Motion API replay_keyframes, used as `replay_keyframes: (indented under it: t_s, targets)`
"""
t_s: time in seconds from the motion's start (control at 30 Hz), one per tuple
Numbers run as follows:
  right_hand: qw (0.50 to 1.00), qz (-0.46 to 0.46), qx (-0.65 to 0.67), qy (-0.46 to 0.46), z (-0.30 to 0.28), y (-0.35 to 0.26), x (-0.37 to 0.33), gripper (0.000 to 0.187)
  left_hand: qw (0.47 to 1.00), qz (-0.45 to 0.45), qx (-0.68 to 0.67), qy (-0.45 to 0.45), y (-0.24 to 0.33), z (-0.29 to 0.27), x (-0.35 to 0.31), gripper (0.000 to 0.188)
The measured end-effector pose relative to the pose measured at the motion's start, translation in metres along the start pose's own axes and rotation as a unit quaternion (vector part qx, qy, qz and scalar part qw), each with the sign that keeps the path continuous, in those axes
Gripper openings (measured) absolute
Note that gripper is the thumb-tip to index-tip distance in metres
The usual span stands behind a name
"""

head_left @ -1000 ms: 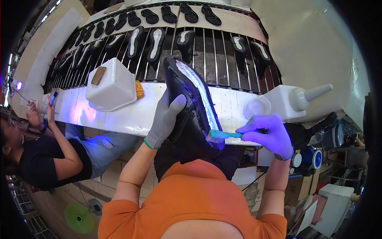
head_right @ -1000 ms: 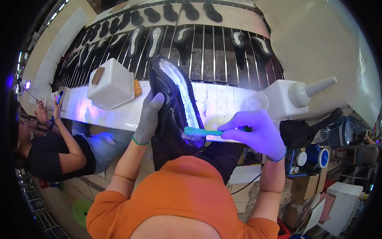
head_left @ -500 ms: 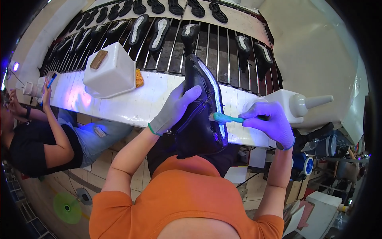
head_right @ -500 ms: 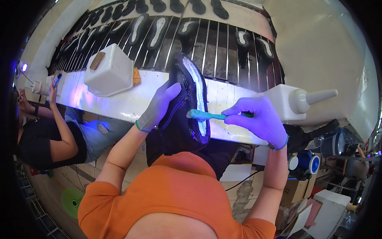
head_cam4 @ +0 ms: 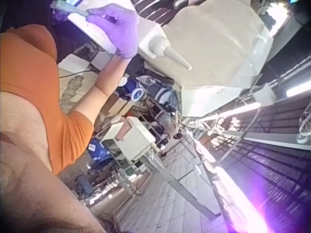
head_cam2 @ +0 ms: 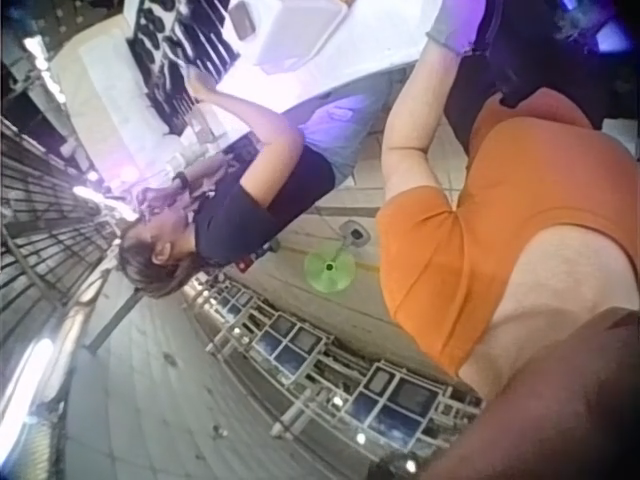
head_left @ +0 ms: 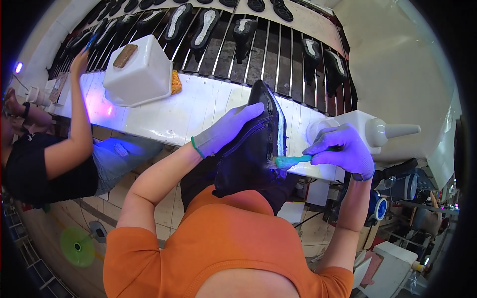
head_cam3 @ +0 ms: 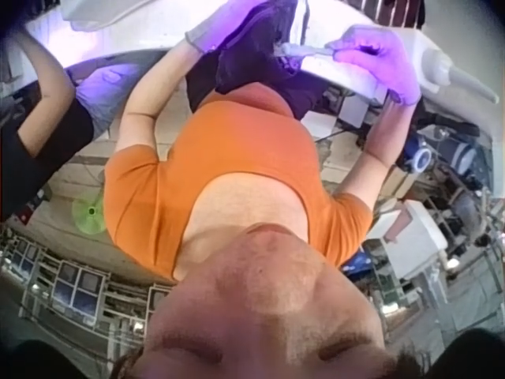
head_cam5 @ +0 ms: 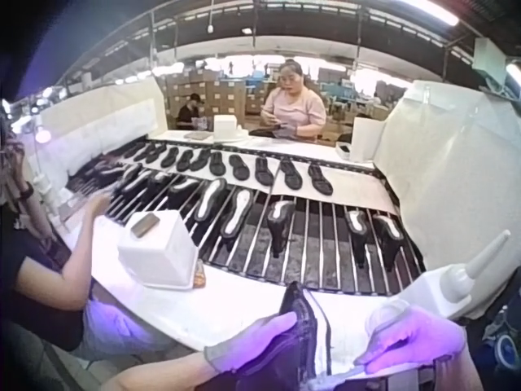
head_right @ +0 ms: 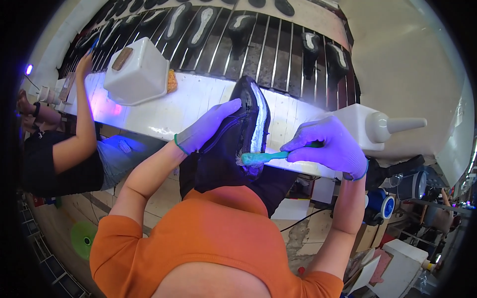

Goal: Apply adhesive to the edges and sole of a shoe upper using a brush.

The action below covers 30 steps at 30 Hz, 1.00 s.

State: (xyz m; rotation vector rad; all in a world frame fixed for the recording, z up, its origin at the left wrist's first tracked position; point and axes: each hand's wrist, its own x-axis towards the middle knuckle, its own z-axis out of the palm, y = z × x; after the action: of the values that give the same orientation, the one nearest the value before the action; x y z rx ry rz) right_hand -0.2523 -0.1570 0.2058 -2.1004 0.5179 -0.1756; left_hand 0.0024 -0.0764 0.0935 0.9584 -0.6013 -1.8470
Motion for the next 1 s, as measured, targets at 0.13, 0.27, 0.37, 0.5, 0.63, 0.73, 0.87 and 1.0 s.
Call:
replay_keyframes:
  t_s: [0.13,0.27,0.37,0.5,0.63,0.73,0.87,1.0]
  targets:
    - [0.999,-0.01,0.044,-0.018,-0.002,0.001,0.007,0.022,0.992,-0.111,-0.054,-0.01,-0.006,0.002,0.002,0.045]
    - [0.997,-0.009,0.058,-0.053,-0.005,0.005,0.014,0.023,0.986,-0.16,-0.056,-0.002,-0.012,0.008,0.002,0.044]
    - [0.994,-0.028,0.084,-0.068,-0.005,0.007,0.021,0.022,0.992,-0.112,0.004,-0.056,-0.031,-0.004,0.01,0.044]
    - [0.989,0.002,0.111,-0.094,-0.007,0.005,0.027,0.021,0.962,-0.176,-0.141,-0.154,-0.038,0.006,0.003,0.043]
    - [0.99,-0.01,0.109,-0.089,-0.006,0.006,0.032,0.021,0.896,-0.232,-0.309,-0.221,-0.052,0.017,0.003,0.041]
    - [0.988,0.002,0.125,-0.092,-0.006,0.007,0.032,0.022,0.892,-0.215,-0.338,-0.211,-0.06,0.02,0.005,0.039]
    - [0.988,-0.008,0.124,-0.096,-0.005,0.007,0.037,0.024,0.94,-0.102,-0.251,-0.208,-0.121,0.0,0.047,0.032]
    - [0.989,-0.001,0.12,-0.088,-0.007,0.011,0.031,0.025,0.967,0.03,0.172,-0.186,-0.058,0.034,-0.017,0.024]
